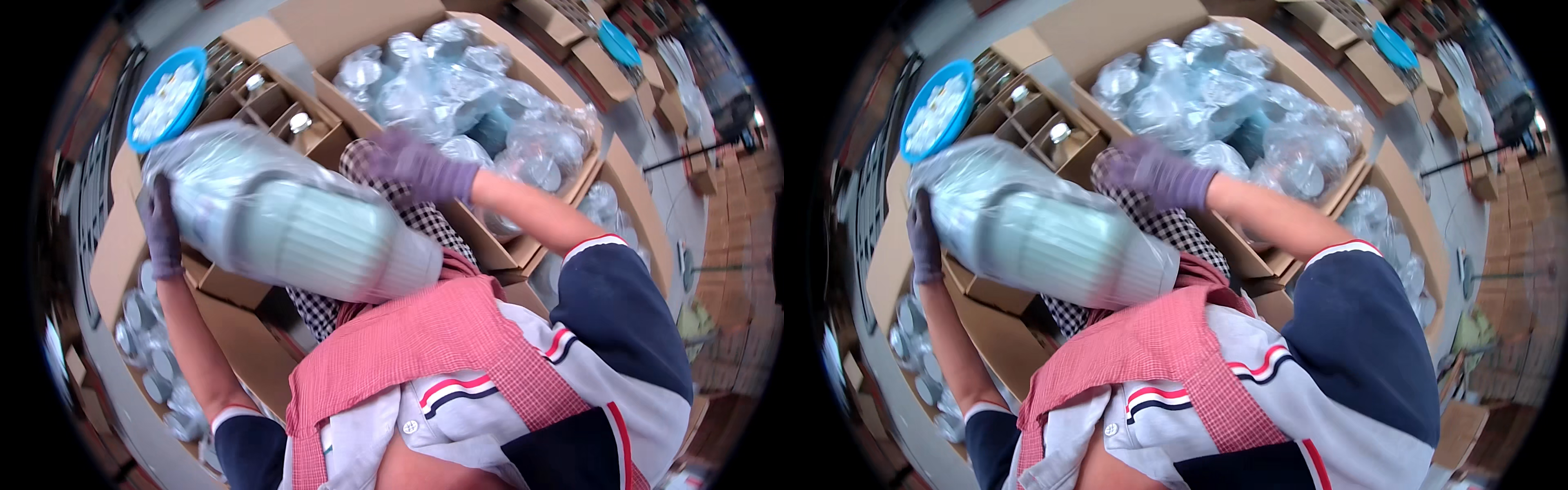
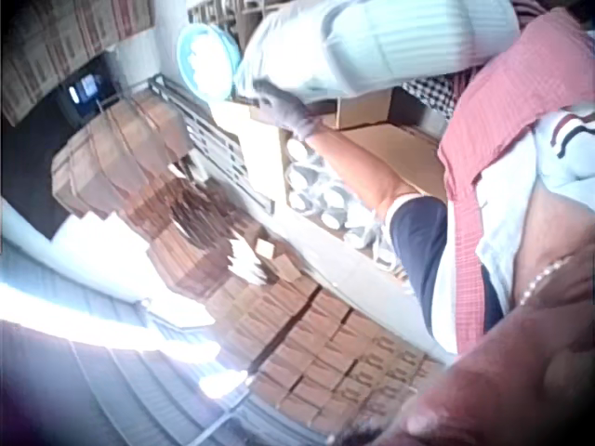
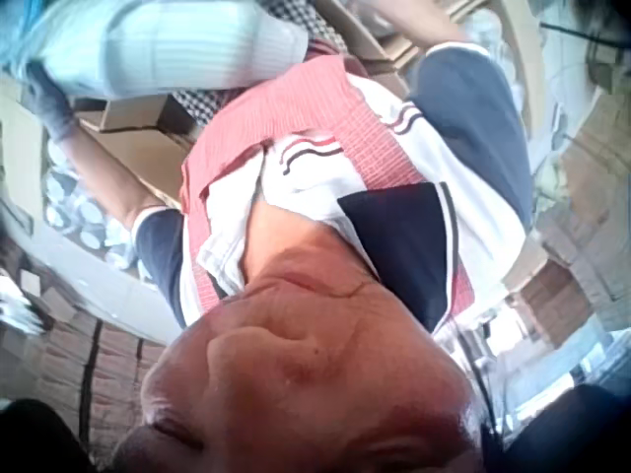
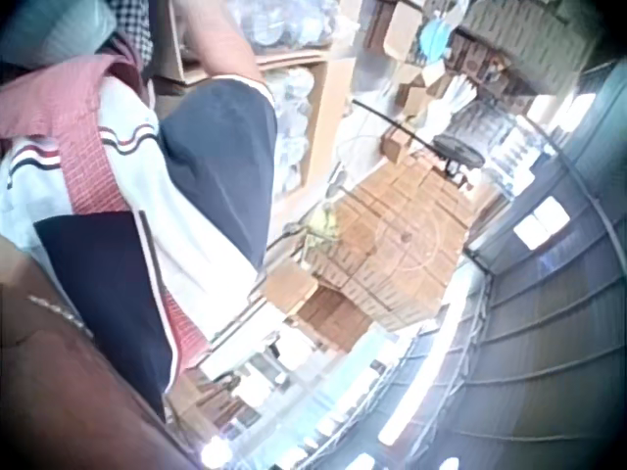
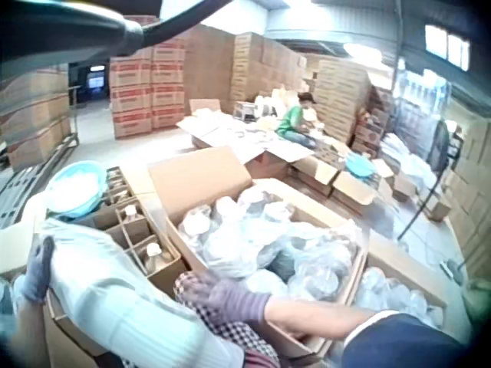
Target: The person sits inside a large cardboard box and repeatedly assembles small, round, light-blue containers. They pick up a container base, insert a metal inner bowl, and screw on a lid. The person handles the items one at a time, placing the finished units back into the box.
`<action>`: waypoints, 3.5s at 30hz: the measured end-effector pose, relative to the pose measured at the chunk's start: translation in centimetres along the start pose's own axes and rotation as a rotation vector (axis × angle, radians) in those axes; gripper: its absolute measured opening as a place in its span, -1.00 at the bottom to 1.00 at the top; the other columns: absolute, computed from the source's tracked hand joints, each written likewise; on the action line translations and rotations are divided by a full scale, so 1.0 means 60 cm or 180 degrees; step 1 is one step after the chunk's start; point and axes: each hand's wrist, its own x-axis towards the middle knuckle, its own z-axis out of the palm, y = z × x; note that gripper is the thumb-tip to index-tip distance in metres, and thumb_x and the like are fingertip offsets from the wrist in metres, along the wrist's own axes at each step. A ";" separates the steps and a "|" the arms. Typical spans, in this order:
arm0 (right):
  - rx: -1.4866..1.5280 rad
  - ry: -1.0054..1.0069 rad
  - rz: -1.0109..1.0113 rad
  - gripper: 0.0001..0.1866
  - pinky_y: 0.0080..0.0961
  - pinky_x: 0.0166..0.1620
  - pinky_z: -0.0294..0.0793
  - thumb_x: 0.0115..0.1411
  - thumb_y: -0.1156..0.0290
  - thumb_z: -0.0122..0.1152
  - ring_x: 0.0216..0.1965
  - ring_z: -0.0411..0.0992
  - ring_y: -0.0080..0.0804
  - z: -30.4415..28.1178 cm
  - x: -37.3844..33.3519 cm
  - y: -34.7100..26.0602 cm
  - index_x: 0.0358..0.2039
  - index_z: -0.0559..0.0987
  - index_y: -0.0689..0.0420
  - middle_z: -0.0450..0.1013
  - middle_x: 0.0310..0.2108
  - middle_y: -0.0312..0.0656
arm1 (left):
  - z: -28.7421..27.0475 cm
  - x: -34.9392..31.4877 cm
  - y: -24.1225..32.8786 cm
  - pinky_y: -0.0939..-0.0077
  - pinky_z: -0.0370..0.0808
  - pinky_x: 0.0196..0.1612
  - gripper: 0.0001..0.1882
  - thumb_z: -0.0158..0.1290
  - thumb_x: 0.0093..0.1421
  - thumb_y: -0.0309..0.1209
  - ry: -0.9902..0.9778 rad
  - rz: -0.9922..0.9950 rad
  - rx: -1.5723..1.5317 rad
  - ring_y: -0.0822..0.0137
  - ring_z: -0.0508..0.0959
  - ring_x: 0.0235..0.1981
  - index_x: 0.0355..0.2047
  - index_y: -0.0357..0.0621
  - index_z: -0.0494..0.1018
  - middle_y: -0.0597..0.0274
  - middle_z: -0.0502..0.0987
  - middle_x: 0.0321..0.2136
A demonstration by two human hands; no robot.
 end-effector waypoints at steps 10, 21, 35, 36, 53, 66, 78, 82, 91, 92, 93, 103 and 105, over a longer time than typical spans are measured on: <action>0.1437 0.0082 0.3125 -0.58 -0.24 0.08 0.29 0.05 0.27 0.25 0.00 0.38 -0.21 -0.012 -0.305 -0.105 -0.09 0.50 0.18 0.39 -0.06 -0.03 | 0.429 0.069 0.145 0.35 0.30 0.18 -0.56 -0.13 0.35 -0.27 -0.1613 -0.1004 -0.2773 0.27 0.37 0.12 0.18 -0.19 0.26 0.11 0.38 0.08; 0.1856 0.1657 0.6374 -0.70 -0.30 -0.16 0.46 0.03 0.30 0.29 -0.26 0.56 -0.16 0.151 -0.407 0.077 -0.31 0.61 0.28 0.58 -0.38 0.02 | 0.796 -0.105 0.417 0.18 0.29 0.19 -0.42 0.12 0.14 -0.16 -0.3422 0.2764 -0.1113 0.03 0.27 0.22 0.17 0.01 0.33 0.04 0.28 0.20; -0.0668 0.0214 0.4241 -0.35 0.06 0.21 0.07 0.09 -0.03 0.15 0.13 0.27 0.05 0.012 -0.431 0.206 0.18 0.36 -0.06 0.19 0.25 -0.10 | 1.036 0.065 0.262 0.49 0.48 -0.14 -0.68 -0.06 0.26 -0.24 -0.3318 -0.0262 -0.1253 0.37 0.51 -0.24 -0.09 -0.18 0.44 0.22 0.50 -0.31; -0.0455 -0.0215 0.4239 -0.29 0.10 0.23 0.01 0.07 -0.05 0.17 0.16 0.23 0.05 0.044 -0.434 0.207 0.22 0.32 -0.07 0.14 0.28 -0.11 | 1.024 0.138 0.255 0.45 0.49 -0.21 -0.71 -0.10 0.28 -0.23 -0.2732 -0.1260 -0.1501 0.39 0.50 -0.35 -0.18 -0.16 0.46 0.29 0.46 -0.46; -0.0427 -0.0035 0.4093 -0.19 0.28 0.18 0.02 -0.02 -0.09 0.21 0.13 0.28 -0.03 0.049 -0.438 0.182 0.24 0.29 -0.06 0.21 0.25 -0.24 | 1.316 -0.097 0.045 0.33 0.45 -0.04 -0.36 0.19 0.00 -0.08 -0.4115 0.0997 0.1255 0.06 0.55 -0.11 -0.06 -0.37 0.47 -0.10 0.55 -0.10; -0.1055 0.0154 0.4069 -0.32 0.24 0.25 -0.07 0.06 0.01 0.16 0.25 0.15 -0.02 0.043 -0.446 0.161 0.19 0.34 -0.03 0.20 0.25 -0.10 | 0.749 0.074 0.484 0.11 0.57 -0.05 -0.56 -0.03 0.28 -0.33 -0.4217 0.0329 -0.1790 0.15 0.46 0.03 0.11 -0.28 0.28 0.06 0.42 0.02; 0.4207 0.3780 0.0889 -0.33 -0.27 0.15 0.35 0.35 -0.17 -0.33 0.05 0.37 -0.28 -0.090 0.016 0.306 0.17 0.32 0.13 0.38 0.07 -0.16 | 0.193 -0.035 0.172 0.19 0.34 0.16 -0.49 -0.02 0.28 -0.25 -0.1822 0.1423 -0.1294 0.22 0.39 0.11 0.18 -0.18 0.24 0.06 0.38 0.08; 0.6361 0.1892 0.1684 -0.27 -0.42 0.07 0.40 0.37 -0.16 -0.39 -0.11 0.47 -0.31 -0.029 0.147 0.254 -0.10 0.55 0.26 0.53 -0.21 0.04 | 0.167 -0.076 0.145 0.35 0.38 0.07 -0.47 -0.01 0.26 -0.25 -0.0273 0.0094 -0.2958 0.28 0.41 0.02 0.18 -0.23 0.23 0.09 0.40 0.04; 0.1326 0.0302 0.1394 -0.57 -0.38 -0.17 0.43 0.34 0.06 -0.09 -0.34 0.49 -0.27 -0.148 0.228 0.096 -0.34 0.55 0.18 0.50 -0.43 -0.11 | 0.057 -0.342 0.000 0.33 0.14 0.30 -0.36 0.22 0.06 -0.25 -0.2441 0.0693 0.0436 0.10 0.35 0.19 0.15 -0.21 0.36 -0.09 0.43 0.07; 0.1482 0.0300 0.1632 -0.59 -0.37 -0.19 0.43 0.33 0.08 -0.06 -0.35 0.50 -0.26 -0.135 0.235 0.070 -0.35 0.54 0.19 0.50 -0.45 -0.10 | 0.052 -0.282 0.024 0.38 0.30 0.16 -0.52 0.15 0.12 -0.22 -0.1718 0.0280 0.0258 0.26 0.52 -0.04 0.01 -0.23 0.47 0.05 0.57 -0.15; 0.1684 0.0780 0.1469 -0.57 -0.31 -0.23 0.43 0.30 0.03 -0.02 -0.40 0.49 -0.22 -0.113 0.241 0.049 -0.38 0.58 0.14 0.50 -0.47 -0.08 | 0.052 -0.216 0.058 0.39 0.36 0.07 -0.61 -0.05 0.24 -0.25 -0.0833 0.0259 -0.0482 0.30 0.50 -0.10 -0.06 -0.29 0.48 0.07 0.55 -0.18; 0.4671 0.1560 0.0568 -0.29 -0.35 0.00 0.44 0.35 -0.13 -0.25 -0.24 0.51 -0.29 -0.026 0.268 0.097 -0.41 0.63 0.29 0.56 -0.36 -0.04 | 0.153 0.009 0.166 0.16 0.38 0.09 0.01 -0.42 0.13 0.44 -0.0755 0.0668 -0.1996 0.11 0.48 0.02 -0.02 -0.33 0.46 0.01 0.54 -0.12; 0.5575 0.1457 0.0436 -0.32 -0.38 0.02 0.43 0.35 -0.12 -0.22 -0.22 0.51 -0.29 0.042 0.273 0.157 -0.36 0.62 0.29 0.55 -0.32 -0.02 | 0.173 0.034 0.188 0.11 0.41 0.07 -0.17 -0.26 0.17 0.27 -0.1246 0.1368 -0.1418 0.01 0.53 -0.06 -0.04 -0.32 0.46 -0.06 0.55 -0.17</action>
